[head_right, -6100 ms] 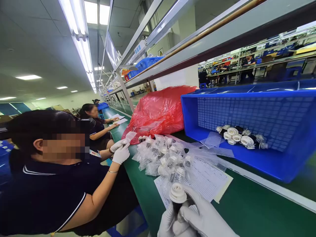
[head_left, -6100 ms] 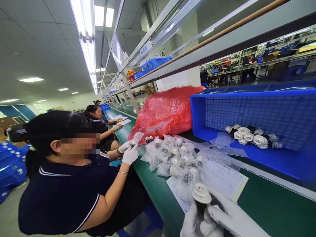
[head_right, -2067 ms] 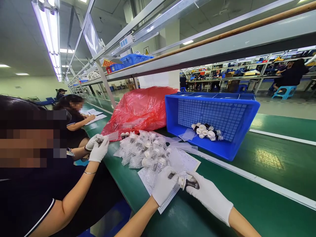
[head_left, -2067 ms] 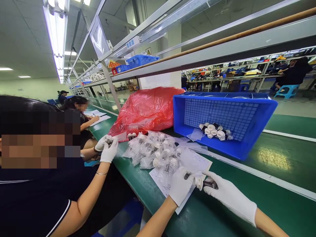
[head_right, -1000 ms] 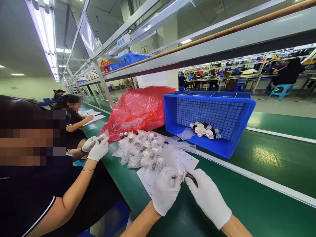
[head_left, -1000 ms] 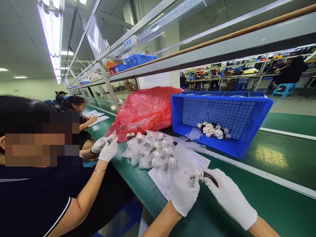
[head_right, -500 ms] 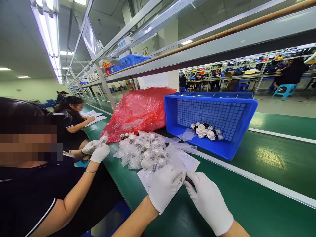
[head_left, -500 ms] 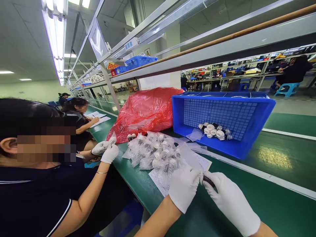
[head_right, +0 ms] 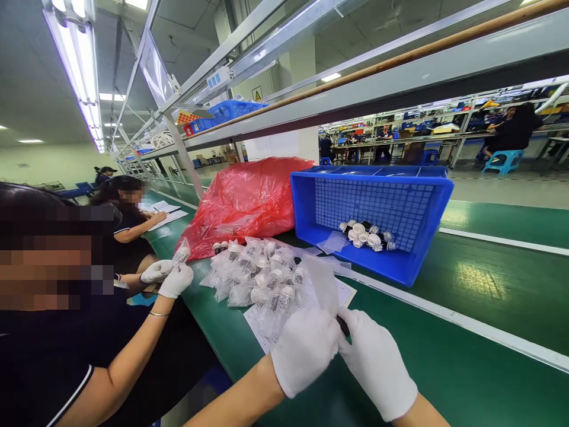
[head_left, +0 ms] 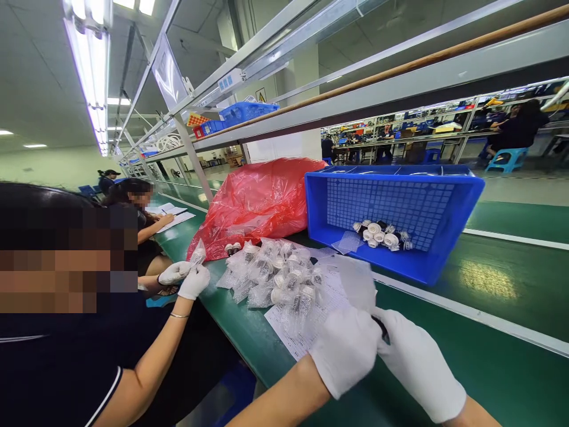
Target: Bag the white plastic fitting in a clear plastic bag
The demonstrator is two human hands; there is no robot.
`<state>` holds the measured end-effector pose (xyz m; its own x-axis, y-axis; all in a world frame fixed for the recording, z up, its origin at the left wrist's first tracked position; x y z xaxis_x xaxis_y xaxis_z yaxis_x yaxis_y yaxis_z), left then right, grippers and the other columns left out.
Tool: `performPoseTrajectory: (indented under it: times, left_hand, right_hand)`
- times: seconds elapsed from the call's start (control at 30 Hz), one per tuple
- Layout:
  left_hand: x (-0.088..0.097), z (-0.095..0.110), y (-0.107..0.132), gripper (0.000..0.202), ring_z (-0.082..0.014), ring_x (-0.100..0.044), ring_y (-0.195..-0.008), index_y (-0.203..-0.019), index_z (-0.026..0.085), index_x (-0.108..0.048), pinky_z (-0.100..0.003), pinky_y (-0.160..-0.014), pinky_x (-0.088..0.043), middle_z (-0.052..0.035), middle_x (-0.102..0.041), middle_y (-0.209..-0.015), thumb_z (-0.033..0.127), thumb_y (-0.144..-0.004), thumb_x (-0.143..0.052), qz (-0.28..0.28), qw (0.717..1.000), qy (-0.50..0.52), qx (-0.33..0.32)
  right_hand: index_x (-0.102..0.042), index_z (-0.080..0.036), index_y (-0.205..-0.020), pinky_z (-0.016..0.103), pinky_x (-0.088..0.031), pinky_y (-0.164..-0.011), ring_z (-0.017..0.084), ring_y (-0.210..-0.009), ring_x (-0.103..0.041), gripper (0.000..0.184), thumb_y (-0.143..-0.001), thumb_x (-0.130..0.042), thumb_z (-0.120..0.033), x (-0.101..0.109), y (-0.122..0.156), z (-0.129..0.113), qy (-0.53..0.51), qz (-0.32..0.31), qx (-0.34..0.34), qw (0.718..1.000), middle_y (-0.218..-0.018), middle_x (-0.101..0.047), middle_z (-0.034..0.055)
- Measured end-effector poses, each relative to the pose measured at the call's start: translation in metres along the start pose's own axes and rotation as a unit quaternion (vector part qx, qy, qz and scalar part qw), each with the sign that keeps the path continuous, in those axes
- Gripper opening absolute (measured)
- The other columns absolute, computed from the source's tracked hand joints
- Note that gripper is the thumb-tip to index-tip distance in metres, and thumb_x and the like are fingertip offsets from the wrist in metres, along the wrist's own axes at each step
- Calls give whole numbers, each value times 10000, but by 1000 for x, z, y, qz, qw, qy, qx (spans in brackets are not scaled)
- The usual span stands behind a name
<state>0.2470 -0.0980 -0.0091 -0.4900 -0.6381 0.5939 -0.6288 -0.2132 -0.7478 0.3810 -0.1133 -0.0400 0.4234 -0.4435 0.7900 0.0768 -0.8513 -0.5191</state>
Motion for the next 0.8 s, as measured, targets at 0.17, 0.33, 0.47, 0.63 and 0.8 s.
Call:
performPoseTrajectory:
  times: [0.17, 0.33, 0.47, 0.63, 0.8]
  left_hand:
    - [-5, 6, 9, 201, -174, -497, -540, -716, 183, -566, -328, -491, -318, -18, -522, -609, 103, -878, -481, 44, 999, 8, 30]
    - [-7, -15, 28, 124, -144, -588, -622, -865, 196, -609, -268, -572, -460, -5, -624, -691, 194, -948, -517, 81, 963, 163, 199]
    - [-12, -26, 36, 173, -141, -644, -684, -904, 200, -653, -254, -615, -525, -18, -676, -770, 346, -955, -575, 65, 911, 274, 303]
    - [-9, -24, 30, 188, -142, -657, -681, -880, 200, -689, -248, -610, -537, -14, -692, -764, 375, -922, -633, 54, 893, 324, 307]
    - [-6, -26, 23, 78, -128, -639, -614, -797, 193, -687, -223, -551, -505, 6, -674, -703, 242, -857, -689, 1, 899, 294, 325]
  right_hand:
    - [-629, -251, -896, 349, -520, -574, 244, -661, -688, 245, -874, -426, -386, 3, -4, 5, -86, -24, -115, 989, -803, -750, 60]
    - [-555, -261, -813, 299, -455, -521, 187, -578, -557, 369, -933, -393, -570, 14, -9, 4, -282, -91, -180, 938, -691, -648, 20]
    - [-548, -232, -826, 282, -415, -544, 154, -601, -480, 434, -921, -417, -634, 13, -8, -4, -416, -152, -192, 876, -767, -613, 21]
    - [-553, -222, -826, 286, -374, -563, 145, -612, -433, 467, -915, -422, -662, 10, -6, -7, -441, -186, -196, 856, -770, -571, 9]
    - [-539, -230, -845, 288, -370, -576, 152, -629, -424, 436, -922, -420, -642, 9, -5, -1, -417, -191, -203, 865, -775, -566, 4]
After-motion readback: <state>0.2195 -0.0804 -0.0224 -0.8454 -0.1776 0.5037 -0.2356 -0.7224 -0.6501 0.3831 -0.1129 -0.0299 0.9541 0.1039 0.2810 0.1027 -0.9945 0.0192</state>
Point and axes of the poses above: each hand's wrist, its own y-axis away from the middle knuckle, its own x-axis out of the back of the hand, z = x × y, the point moved 3 cm from there along -y, towards the middle knuckle
